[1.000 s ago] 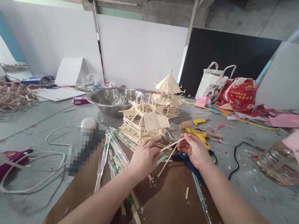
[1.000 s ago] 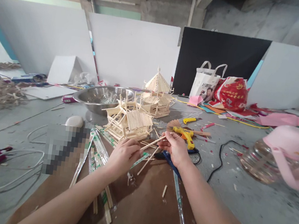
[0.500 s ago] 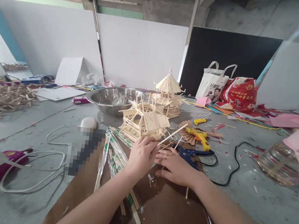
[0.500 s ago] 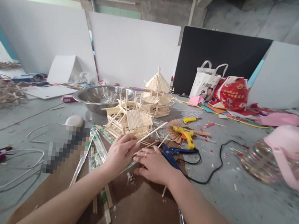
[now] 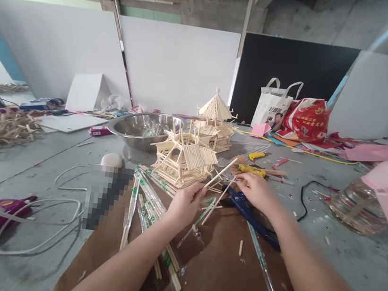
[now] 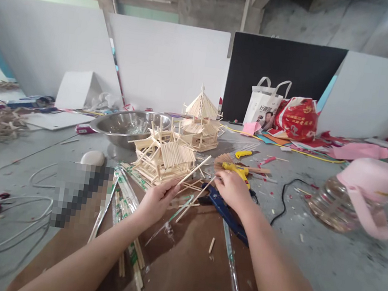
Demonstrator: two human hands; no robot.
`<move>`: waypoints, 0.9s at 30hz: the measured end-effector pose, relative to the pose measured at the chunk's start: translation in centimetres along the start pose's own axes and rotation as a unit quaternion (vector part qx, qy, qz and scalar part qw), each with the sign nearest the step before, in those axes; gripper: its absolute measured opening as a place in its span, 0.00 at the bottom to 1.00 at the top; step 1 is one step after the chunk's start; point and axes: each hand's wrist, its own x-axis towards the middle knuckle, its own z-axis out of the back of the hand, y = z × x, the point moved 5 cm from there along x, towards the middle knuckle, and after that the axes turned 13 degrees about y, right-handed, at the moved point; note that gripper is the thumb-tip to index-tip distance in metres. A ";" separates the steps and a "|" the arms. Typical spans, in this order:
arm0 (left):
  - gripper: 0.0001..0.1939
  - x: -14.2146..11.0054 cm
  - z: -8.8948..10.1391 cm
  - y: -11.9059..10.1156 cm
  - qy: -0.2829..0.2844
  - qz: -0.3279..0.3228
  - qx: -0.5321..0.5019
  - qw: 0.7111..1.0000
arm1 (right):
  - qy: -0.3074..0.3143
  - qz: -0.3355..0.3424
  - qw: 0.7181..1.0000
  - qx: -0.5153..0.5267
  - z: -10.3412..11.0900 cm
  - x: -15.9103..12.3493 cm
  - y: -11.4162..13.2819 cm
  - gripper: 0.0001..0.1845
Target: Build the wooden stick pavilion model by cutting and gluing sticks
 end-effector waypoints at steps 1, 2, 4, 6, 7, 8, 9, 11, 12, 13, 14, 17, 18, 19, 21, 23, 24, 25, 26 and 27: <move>0.16 0.0 -0.2 0.0 0.014 0.004 -0.015 1.000 | -0.003 -0.028 0.999 -0.024 0.3 0.1 -0.9 0.14; 0.16 0.1 -0.5 0.0 0.031 0.006 -0.032 0.999 | -0.008 -0.062 0.997 -0.046 0.5 0.1 -1.8 0.13; 0.17 0.1 -1.0 0.0 0.075 0.008 -0.065 0.995 | -0.019 -0.138 0.987 -0.081 1.0 0.0 -3.3 0.13; 0.17 0.1 -1.4 -0.1 0.111 0.013 -0.088 0.990 | -0.004 -0.169 0.982 -0.081 0.9 -0.1 -4.0 0.13; 0.17 0.0 -1.5 -0.1 0.126 0.020 -0.100 0.987 | 0.023 -0.157 0.985 -0.067 0.6 0.0 -4.0 0.13; 0.17 0.0 -1.7 -0.1 0.141 0.032 -0.119 0.982 | 0.059 -0.130 0.989 -0.047 0.1 0.0 -3.7 0.14; 0.17 -0.1 -1.8 0.0 0.158 0.049 -0.148 0.975 | 0.103 -0.094 0.990 -0.029 -0.5 0.0 -3.2 0.15; 0.16 -0.4 -2.4 0.2 0.206 0.089 -0.220 0.949 | 0.188 -0.032 0.981 -0.016 -1.7 -0.2 -2.1 0.23; 0.16 -0.6 -2.7 0.3 0.230 0.105 -0.255 0.933 | 0.220 -0.016 0.975 -0.023 -2.2 -0.4 -1.7 0.28; 0.16 -0.7 -3.0 0.3 0.248 0.118 -0.283 0.919 | 0.244 -0.007 0.969 -0.035 -2.6 -0.6 -1.3 0.33; 0.16 -0.8 -3.2 0.3 0.257 0.126 -0.302 0.909 | 0.261 -0.003 0.964 -0.046 -2.8 -0.7 -1.1 0.36; 0.15 -0.8 -3.5 0.8 0.240 0.141 -0.320 0.905 | 0.279 -0.001 0.958 -0.062 -2.9 -1.0 -0.4 0.40; 0.14 -0.7 -3.5 1.0 0.226 0.144 -0.321 0.908 | 0.280 0.002 0.958 -0.063 -2.9 -1.0 -0.3 0.39; 0.13 -0.6 -3.4 1.3 0.211 0.147 -0.319 0.912 | 0.280 0.002 0.958 -0.064 -2.9 -1.0 -0.2 0.38; 0.13 -0.4 -3.2 1.7 0.172 0.152 -0.316 0.921 | 0.275 0.000 0.959 -0.067 -2.8 -1.0 -0.1 0.34; 0.12 -0.1 -2.6 1.8 0.112 0.147 -0.325 0.928 | 0.269 -0.001 0.961 -0.071 -2.8 -1.0 -0.2 0.31; 0.12 0.0 -2.1 1.8 0.073 0.140 -0.338 0.928 | 0.266 0.000 0.961 -0.073 -2.8 -0.9 -0.2 0.30; 0.12 0.0 -1.7 1.7 0.029 0.130 -0.355 0.925 | 0.264 0.005 0.962 -0.072 -2.9 -0.9 -0.3 0.30; 0.12 0.0 -1.2 1.6 -0.011 0.118 -0.377 0.919 | 0.263 0.012 0.962 -0.071 -3.0 -0.9 -0.2 0.29; 0.12 -0.1 -0.9 1.4 -0.047 0.109 -0.397 0.910 | 0.260 0.017 0.963 -0.070 -3.0 -0.9 -0.2 0.29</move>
